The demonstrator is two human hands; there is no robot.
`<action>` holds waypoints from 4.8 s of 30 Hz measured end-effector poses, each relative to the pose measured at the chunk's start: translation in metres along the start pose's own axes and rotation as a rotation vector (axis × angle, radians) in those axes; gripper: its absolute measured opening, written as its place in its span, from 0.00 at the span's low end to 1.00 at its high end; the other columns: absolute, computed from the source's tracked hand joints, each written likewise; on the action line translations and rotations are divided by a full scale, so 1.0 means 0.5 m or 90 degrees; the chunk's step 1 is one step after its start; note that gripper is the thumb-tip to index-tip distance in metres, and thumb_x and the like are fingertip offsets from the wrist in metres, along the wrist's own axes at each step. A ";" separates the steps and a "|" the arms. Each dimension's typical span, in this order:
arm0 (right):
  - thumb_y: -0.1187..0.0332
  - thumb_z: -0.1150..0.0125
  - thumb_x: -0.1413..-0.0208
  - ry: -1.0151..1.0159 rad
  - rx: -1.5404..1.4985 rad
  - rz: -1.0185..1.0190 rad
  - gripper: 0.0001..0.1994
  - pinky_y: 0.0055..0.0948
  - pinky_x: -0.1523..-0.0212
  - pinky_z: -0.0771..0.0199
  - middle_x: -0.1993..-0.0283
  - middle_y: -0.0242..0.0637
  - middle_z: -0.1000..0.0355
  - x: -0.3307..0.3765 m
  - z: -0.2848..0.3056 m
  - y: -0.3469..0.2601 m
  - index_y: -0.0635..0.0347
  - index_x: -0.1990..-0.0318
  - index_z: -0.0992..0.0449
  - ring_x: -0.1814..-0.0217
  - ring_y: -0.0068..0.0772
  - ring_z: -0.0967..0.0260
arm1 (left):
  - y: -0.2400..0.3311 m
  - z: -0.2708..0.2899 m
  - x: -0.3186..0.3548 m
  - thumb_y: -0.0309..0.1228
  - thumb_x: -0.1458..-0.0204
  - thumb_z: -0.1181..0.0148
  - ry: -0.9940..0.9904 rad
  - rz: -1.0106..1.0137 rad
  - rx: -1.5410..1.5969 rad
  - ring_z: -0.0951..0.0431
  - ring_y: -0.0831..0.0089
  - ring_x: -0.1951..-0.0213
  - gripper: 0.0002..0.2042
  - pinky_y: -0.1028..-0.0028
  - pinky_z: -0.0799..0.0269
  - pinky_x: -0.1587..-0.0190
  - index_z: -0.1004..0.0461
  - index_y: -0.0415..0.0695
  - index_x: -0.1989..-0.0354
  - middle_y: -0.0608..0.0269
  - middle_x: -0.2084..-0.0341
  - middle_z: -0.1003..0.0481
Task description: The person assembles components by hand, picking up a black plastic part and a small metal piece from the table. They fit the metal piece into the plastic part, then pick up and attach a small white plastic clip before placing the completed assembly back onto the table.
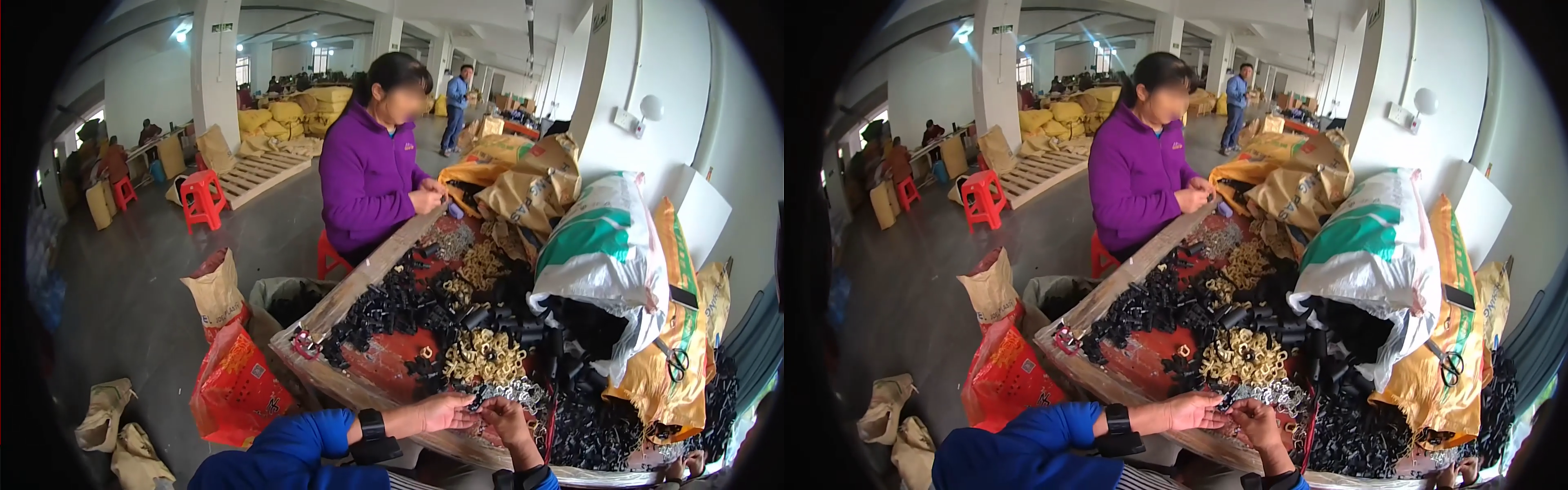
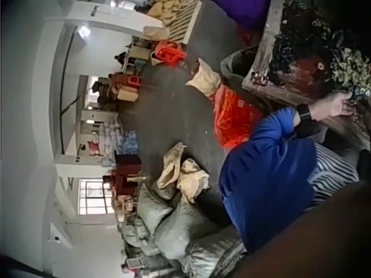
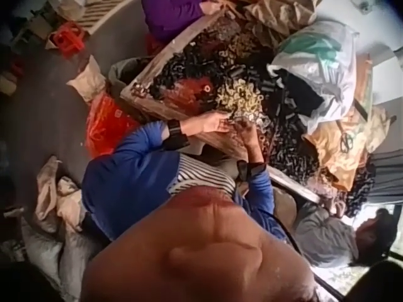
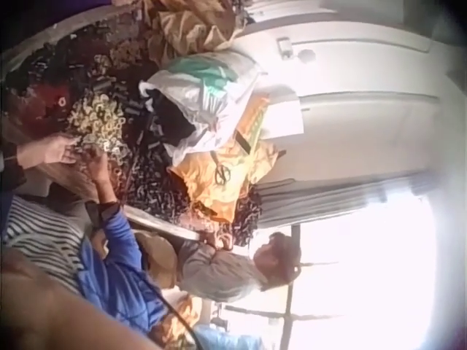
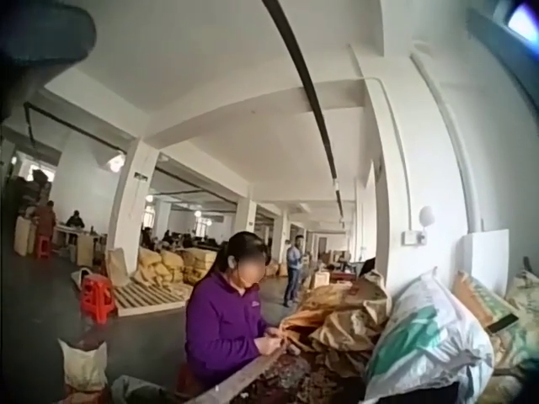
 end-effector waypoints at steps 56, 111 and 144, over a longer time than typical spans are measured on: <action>0.75 0.54 0.54 0.102 0.069 0.014 0.04 0.13 0.84 0.45 0.84 0.27 0.41 0.024 0.028 0.000 0.61 0.78 0.37 0.84 0.14 0.46 | -0.009 0.021 -0.008 0.32 0.56 0.48 0.140 -0.071 -0.010 0.30 0.76 0.68 0.08 0.78 0.33 0.64 0.33 0.45 0.67 0.66 0.71 0.30; 0.77 0.44 0.63 0.122 0.485 0.283 0.07 0.27 0.63 0.43 0.62 0.36 0.39 0.109 -0.068 -0.145 0.60 0.74 0.35 0.61 0.30 0.44 | -0.021 -0.057 0.075 0.31 0.52 0.53 0.045 -0.036 -0.189 0.28 0.72 0.67 0.09 0.81 0.31 0.66 0.32 0.40 0.65 0.62 0.70 0.30; 0.68 0.51 0.52 0.232 0.450 0.172 0.07 0.22 0.80 0.39 0.80 0.35 0.39 -0.073 0.047 -0.020 0.61 0.73 0.39 0.80 0.25 0.39 | 0.023 0.007 0.051 0.30 0.52 0.53 0.109 -0.098 -0.080 0.28 0.71 0.67 0.08 0.78 0.32 0.65 0.33 0.41 0.65 0.57 0.68 0.30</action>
Point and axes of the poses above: each hand's wrist, its own x-axis away from the middle knuckle, its own z-axis out of the back of the hand, y = z × x, the point moved 7 cm from there along -x, towards the middle knuckle
